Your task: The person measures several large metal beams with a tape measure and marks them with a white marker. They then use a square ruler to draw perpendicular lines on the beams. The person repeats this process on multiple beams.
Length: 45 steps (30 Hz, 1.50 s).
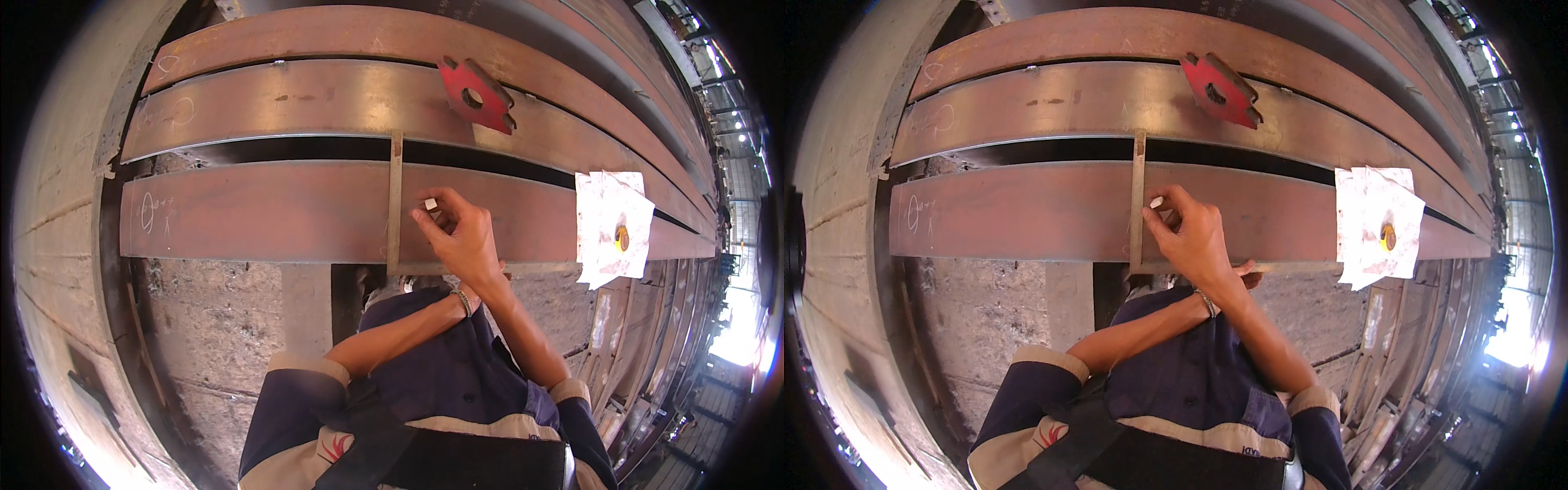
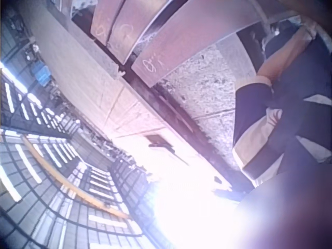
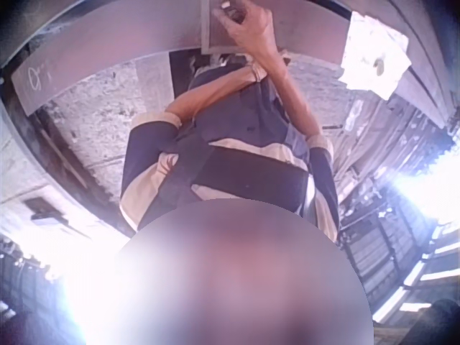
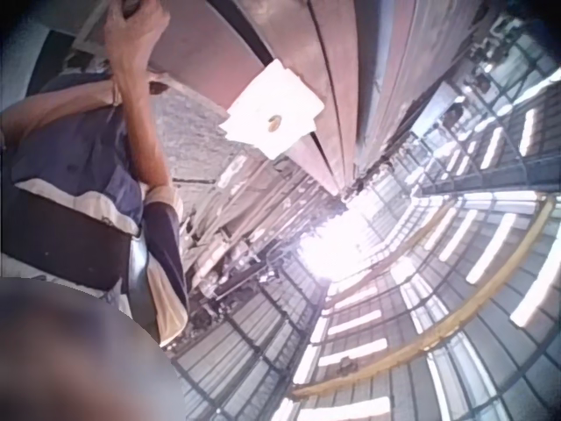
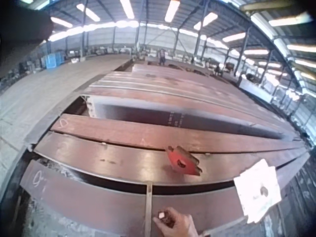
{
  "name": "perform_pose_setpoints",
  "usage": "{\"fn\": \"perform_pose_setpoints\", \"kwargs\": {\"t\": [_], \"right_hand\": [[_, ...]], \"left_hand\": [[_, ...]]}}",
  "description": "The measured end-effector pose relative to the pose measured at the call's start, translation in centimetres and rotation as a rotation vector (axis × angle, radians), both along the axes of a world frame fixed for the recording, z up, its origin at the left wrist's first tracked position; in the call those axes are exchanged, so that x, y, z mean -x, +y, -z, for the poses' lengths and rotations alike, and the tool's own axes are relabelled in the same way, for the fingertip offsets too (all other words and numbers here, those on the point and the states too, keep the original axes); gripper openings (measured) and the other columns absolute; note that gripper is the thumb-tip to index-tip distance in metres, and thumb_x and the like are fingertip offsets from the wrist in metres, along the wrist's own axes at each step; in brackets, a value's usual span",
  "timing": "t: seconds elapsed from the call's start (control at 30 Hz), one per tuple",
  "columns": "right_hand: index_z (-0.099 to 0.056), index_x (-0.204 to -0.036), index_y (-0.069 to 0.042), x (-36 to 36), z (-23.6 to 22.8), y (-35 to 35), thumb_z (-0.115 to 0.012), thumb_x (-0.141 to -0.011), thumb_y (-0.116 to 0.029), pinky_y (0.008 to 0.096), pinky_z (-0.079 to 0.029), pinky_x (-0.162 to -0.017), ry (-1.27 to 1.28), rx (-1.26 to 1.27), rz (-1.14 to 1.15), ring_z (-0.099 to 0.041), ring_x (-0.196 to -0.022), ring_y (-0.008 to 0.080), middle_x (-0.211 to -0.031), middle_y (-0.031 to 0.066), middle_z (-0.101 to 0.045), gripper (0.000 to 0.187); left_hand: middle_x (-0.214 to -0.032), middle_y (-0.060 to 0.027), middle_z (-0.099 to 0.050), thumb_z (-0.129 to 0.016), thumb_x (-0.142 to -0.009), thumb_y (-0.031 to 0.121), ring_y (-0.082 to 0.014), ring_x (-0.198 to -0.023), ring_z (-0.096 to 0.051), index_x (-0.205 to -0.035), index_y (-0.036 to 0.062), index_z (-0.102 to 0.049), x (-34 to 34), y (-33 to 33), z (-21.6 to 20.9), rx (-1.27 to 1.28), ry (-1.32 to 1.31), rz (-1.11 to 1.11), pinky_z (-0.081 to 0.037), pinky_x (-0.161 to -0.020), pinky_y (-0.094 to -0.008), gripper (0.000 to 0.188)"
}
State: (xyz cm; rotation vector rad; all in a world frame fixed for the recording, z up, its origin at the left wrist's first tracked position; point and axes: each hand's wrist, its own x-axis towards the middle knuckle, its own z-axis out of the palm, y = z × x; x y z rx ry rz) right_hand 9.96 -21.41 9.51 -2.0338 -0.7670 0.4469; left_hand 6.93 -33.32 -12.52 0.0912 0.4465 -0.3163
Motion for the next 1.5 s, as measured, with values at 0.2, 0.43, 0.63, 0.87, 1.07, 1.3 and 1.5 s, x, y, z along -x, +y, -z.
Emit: {"fn": "perform_pose_setpoints", "kwargs": {"t": [0.2,0.43,0.63,0.87,1.07,1.3,1.5], "right_hand": [[-0.067,-0.103,-0.003,-0.4,-0.1,-0.2,-0.071,-0.093,-0.011,0.0291,-0.049,-0.054,-0.257,-0.052,-0.068,-0.065,-0.056,0.0169,-0.076,0.0119,-0.072,0.013],[-0.064,-0.098,-0.002,-0.8,-0.1,0.4,-0.069,-0.093,-0.010,0.0335,-0.050,-0.055,-0.043,-0.103,0.046,-0.066,-0.060,0.0252,-0.076,0.0133,-0.068,0.011],[-0.068,-0.103,-0.003,-1.0,1.0,1.0,-0.067,-0.089,-0.004,0.0317,-0.050,-0.059,-0.067,-0.075,0.092,-0.064,-0.063,0.0199,-0.082,0.0118,-0.068,0.015],[-0.070,-0.101,-0.004,-1.2,1.7,1.8,-0.066,-0.089,-0.004,0.0312,-0.048,-0.058,-0.059,-0.107,0.081,-0.061,-0.060,0.0200,-0.081,0.0102,-0.067,0.012],[-0.067,-0.111,-0.006,-1.1,3.0,3.1,-0.061,-0.098,-0.008,0.0328,-0.046,-0.055,-0.211,-0.111,-0.008,-0.061,-0.057,0.0187,-0.074,0.0099,-0.067,0.015],[-0.056,-0.107,0.001,-2.4,2.9,5.2,-0.060,-0.097,-0.008,0.0499,-0.049,-0.060,-0.337,0.051,-0.162,-0.064,-0.070,0.0447,-0.072,0.0243,-0.063,0.015],[-0.061,-0.103,0.000,-3.3,3.7,7.1,-0.061,-0.095,-0.007,0.0421,-0.044,-0.053,-0.427,-0.019,-0.151,-0.060,-0.053,0.0345,-0.060,0.0174,-0.058,0.010]], "left_hand": [[-0.104,-0.0052,-0.072,-0.081,-0.087,0.040,-0.0169,-0.100,-0.066,-0.106,0.0047,-0.069,-0.2,0.0,0.6,0.004,-0.004,0.000,-0.055,-0.081,-0.0310,0.042],[-0.104,-0.0045,-0.072,-0.082,-0.086,0.043,-0.0159,-0.099,-0.066,-0.102,0.0060,-0.070,-0.5,0.7,-0.2,-0.068,0.030,0.040,-0.054,-0.078,-0.0296,0.043],[-0.101,-0.0044,-0.073,-0.081,-0.086,0.044,-0.0148,-0.092,-0.068,-0.102,0.0072,-0.070,-0.5,1.2,-1.0,-0.135,0.055,0.054,-0.054,-0.073,-0.0277,0.042],[-0.101,-0.0032,-0.073,-0.081,-0.086,0.048,-0.0143,-0.091,-0.068,-0.102,0.0085,-0.070,-0.8,0.9,-0.5,-0.121,0.081,0.107,-0.052,-0.070,-0.0273,0.044],[-0.098,-0.0030,-0.073,-0.078,-0.088,0.048,-0.0139,-0.086,-0.066,-0.099,0.0076,-0.072,-1.2,0.1,0.9,-0.118,0.050,0.126,-0.053,-0.070,-0.0305,0.043],[-0.095,-0.0070,-0.073,-0.073,-0.096,0.032,-0.0181,-0.089,-0.069,-0.099,0.0037,-0.071,-1.6,-1.9,3.8,0.056,0.011,-0.122,-0.056,-0.074,-0.0346,0.029],[-0.105,-0.0109,-0.073,-0.064,-0.102,0.018,-0.0235,-0.099,-0.070,-0.114,0.0002,-0.066,-0.6,-0.9,0.7,-0.203,0.039,-0.159,-0.057,-0.088,-0.0367,0.021]]}}
